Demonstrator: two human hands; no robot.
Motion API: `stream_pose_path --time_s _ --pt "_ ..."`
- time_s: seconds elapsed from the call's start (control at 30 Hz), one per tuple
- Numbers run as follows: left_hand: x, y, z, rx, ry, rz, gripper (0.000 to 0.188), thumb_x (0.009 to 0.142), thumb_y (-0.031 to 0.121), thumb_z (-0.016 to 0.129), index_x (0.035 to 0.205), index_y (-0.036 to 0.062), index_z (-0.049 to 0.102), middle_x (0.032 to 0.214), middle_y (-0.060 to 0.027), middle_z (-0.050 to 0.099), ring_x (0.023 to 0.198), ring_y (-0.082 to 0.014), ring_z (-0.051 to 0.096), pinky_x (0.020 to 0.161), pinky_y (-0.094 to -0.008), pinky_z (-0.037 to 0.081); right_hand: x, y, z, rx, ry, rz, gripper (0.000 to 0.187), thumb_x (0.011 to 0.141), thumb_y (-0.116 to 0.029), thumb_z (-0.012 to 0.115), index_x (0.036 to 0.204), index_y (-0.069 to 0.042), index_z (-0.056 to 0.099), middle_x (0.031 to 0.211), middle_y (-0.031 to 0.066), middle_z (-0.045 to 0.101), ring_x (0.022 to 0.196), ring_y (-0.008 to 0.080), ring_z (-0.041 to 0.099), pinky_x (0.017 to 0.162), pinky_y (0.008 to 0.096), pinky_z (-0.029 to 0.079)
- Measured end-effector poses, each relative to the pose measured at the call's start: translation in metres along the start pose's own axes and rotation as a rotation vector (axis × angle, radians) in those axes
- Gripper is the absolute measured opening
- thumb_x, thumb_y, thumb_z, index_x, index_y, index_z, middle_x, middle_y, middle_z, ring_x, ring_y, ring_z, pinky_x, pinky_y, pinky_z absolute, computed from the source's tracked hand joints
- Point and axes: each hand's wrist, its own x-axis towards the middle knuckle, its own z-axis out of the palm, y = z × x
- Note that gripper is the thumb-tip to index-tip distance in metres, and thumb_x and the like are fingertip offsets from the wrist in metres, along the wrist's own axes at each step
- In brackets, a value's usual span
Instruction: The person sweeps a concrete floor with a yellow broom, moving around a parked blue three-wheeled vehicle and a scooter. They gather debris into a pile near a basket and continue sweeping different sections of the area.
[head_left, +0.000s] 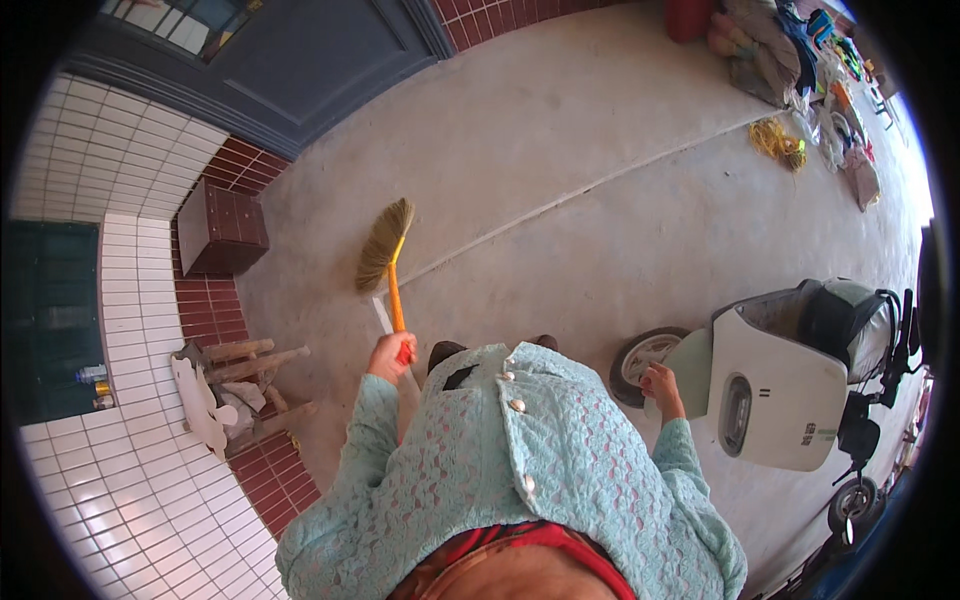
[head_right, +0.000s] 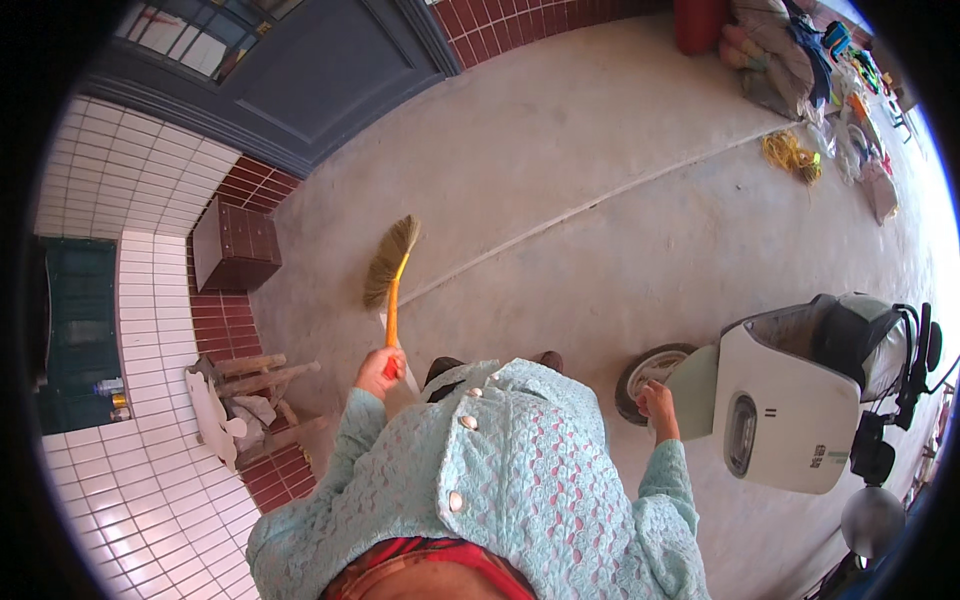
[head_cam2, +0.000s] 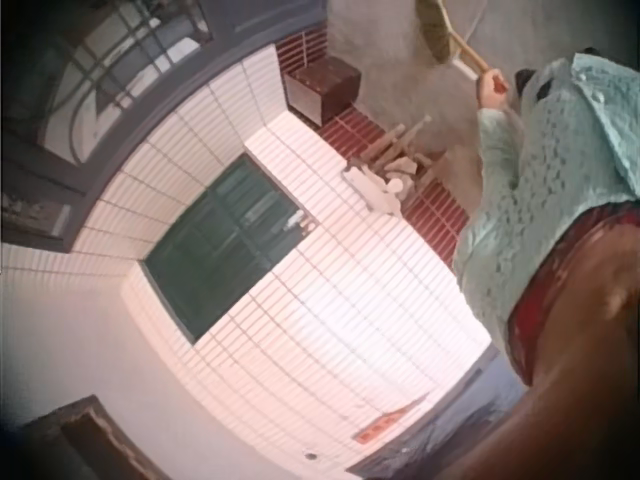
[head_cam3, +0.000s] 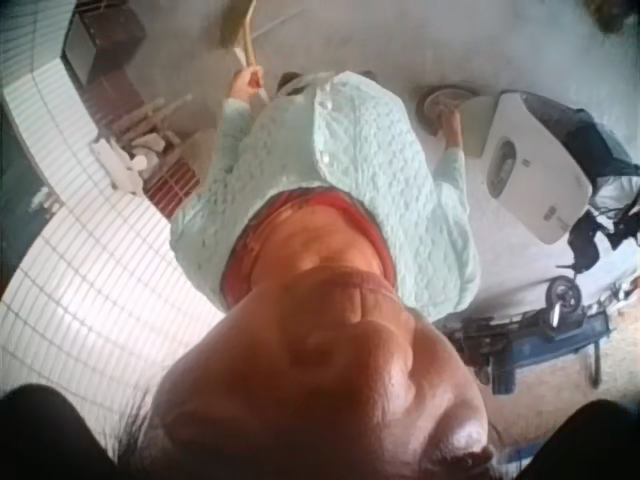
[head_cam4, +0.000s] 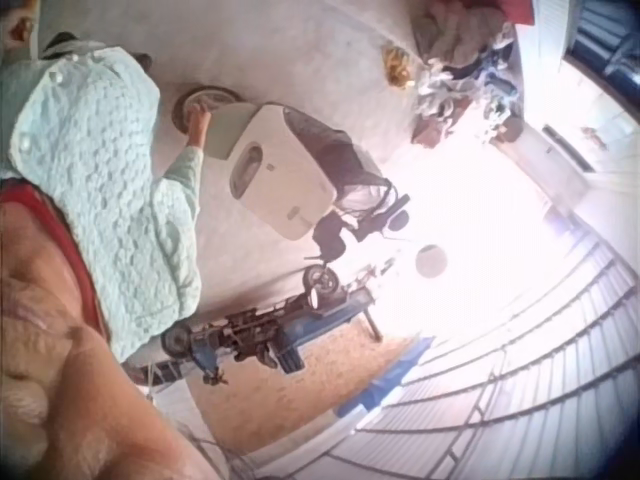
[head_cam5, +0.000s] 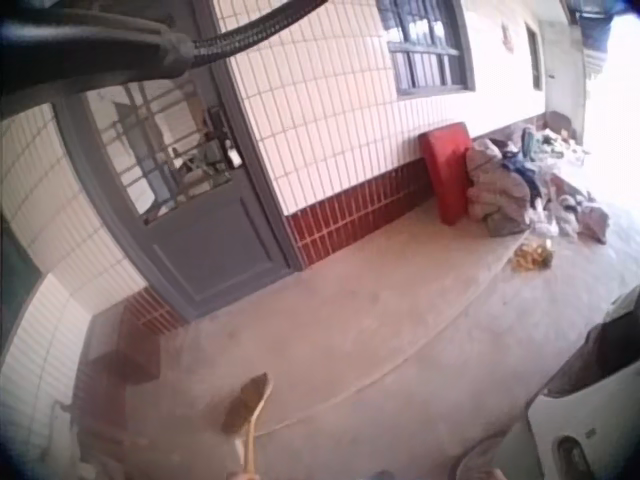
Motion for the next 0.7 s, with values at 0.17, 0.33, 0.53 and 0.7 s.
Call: stream_pose_path --time_s 0.17,0.33,0.53,0.7 --pt "-0.010 -0.017 0.054 0.004 -0.096 0.086 0.009 0.071 0.010 0.051 0.065 0.0038 0.047 0.053 -0.0057 0.047 0.043 -0.0159 0.046 0.036 -0.0272 0.037 0.051 -0.026 -0.004 -0.105 -0.188 -0.098 0.043 0.077 -0.020 0.047 0.117 -0.003 0.041 0.065 0.0039 0.052 0.054 0.0127 0.052 0.049 0.0263 0.045" --pt "-0.045 0.014 0.112 -0.009 -0.336 -0.021 0.007 0.072 0.005 0.051 0.075 0.0039 0.045 0.058 -0.0034 0.045 0.047 -0.0111 0.043 0.040 -0.0237 0.036 0.061 -0.135 0.054 -0.209 -0.197 -0.119 0.043 0.079 -0.023 0.047 0.117 -0.003 0.040 0.072 0.0053 0.054 0.064 0.0152 0.054 0.058 0.0278 0.046" --pt "-0.050 0.072 0.165 -0.104 -0.624 -0.167 0.016 0.074 0.005 0.050 0.089 0.0023 0.044 0.062 -0.0011 0.040 0.048 -0.0083 0.041 0.037 -0.0213 0.035 0.059 -0.250 0.087 -0.220 -0.248 -0.185 0.044 0.079 -0.023 0.046 0.118 -0.003 0.039 0.076 0.0057 0.055 0.074 0.0141 0.053 0.065 0.0278 0.045" --pt "-0.029 0.135 0.208 -0.181 -0.852 -0.227 0.024 0.074 0.004 0.048 0.096 -0.0043 0.044 0.065 -0.0017 0.040 0.047 -0.0050 0.040 0.035 -0.0182 0.037 0.048 -0.281 0.063 -0.140 -0.176 -0.229 0.044 0.081 -0.025 0.046 0.118 -0.003 0.038 0.079 0.0061 0.056 0.074 0.0145 0.055 0.065 0.0275 0.045"
